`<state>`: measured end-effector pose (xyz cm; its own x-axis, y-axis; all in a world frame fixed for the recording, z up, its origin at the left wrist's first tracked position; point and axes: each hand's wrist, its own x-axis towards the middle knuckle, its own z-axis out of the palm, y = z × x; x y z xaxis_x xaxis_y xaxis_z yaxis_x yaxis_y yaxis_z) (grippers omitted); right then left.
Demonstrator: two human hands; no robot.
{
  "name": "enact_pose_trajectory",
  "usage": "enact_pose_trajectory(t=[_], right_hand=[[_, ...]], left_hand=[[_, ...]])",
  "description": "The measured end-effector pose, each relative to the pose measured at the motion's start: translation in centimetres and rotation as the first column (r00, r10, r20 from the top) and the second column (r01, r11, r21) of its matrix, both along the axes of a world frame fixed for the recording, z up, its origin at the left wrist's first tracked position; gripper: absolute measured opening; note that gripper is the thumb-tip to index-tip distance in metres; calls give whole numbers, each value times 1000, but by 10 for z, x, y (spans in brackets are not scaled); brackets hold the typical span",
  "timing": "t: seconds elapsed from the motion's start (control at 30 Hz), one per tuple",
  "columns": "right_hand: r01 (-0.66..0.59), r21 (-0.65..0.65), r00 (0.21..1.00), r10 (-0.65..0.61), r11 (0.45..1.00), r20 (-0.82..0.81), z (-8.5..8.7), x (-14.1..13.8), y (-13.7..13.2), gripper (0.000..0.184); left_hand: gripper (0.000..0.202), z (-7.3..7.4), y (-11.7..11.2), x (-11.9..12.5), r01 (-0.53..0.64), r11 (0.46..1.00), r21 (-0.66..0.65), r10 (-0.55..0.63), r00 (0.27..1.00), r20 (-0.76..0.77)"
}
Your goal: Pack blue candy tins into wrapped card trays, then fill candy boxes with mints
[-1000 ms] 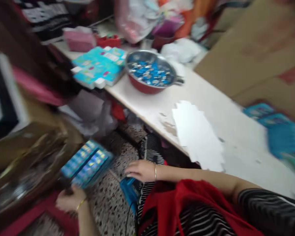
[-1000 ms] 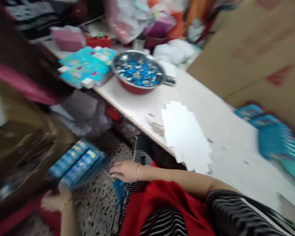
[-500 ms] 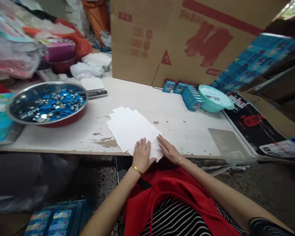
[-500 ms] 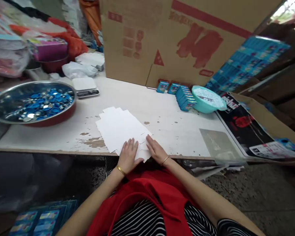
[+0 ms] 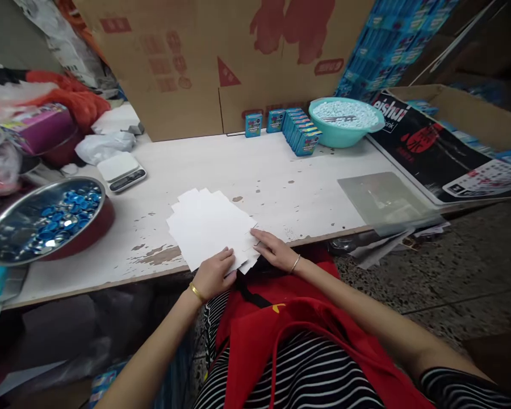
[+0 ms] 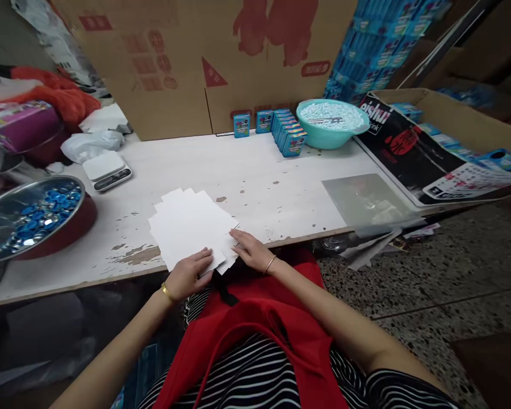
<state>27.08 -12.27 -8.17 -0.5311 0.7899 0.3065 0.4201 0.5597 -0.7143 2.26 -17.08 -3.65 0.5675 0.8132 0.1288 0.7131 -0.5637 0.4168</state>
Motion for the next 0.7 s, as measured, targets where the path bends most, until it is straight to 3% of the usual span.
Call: enact_pose_trajectory(t=[0.07,0.23,0.4,0.47,0.6,0.7], right_hand=[[-31,44,999,32,999,-26,8,6,-1,47],[-154,145,985,141,977,95,27,18,7,70],[-191,152,980,178,970,93,9,56,17,31],[-147,116,988,139,982,72,-1,80,11,26],[24,-4,1000,-24,1000,0,-6,110,-9,21],[143,-61,988,-146,988,-46,-1,109,-18,21]], left_hand=[[21,8,-3,3,-24,1000,11,23,997,78],[25,35,-4,15,-111,992,-52,121,945,303],[31,43,13,47,61,963,-263,49,918,395],[35,38,18,56,149,948,-280,-54,946,320],[80,23,17,61,306,936,-175,-315,949,-25],[70,11,12,56,334,935,-119,-349,925,-148]])
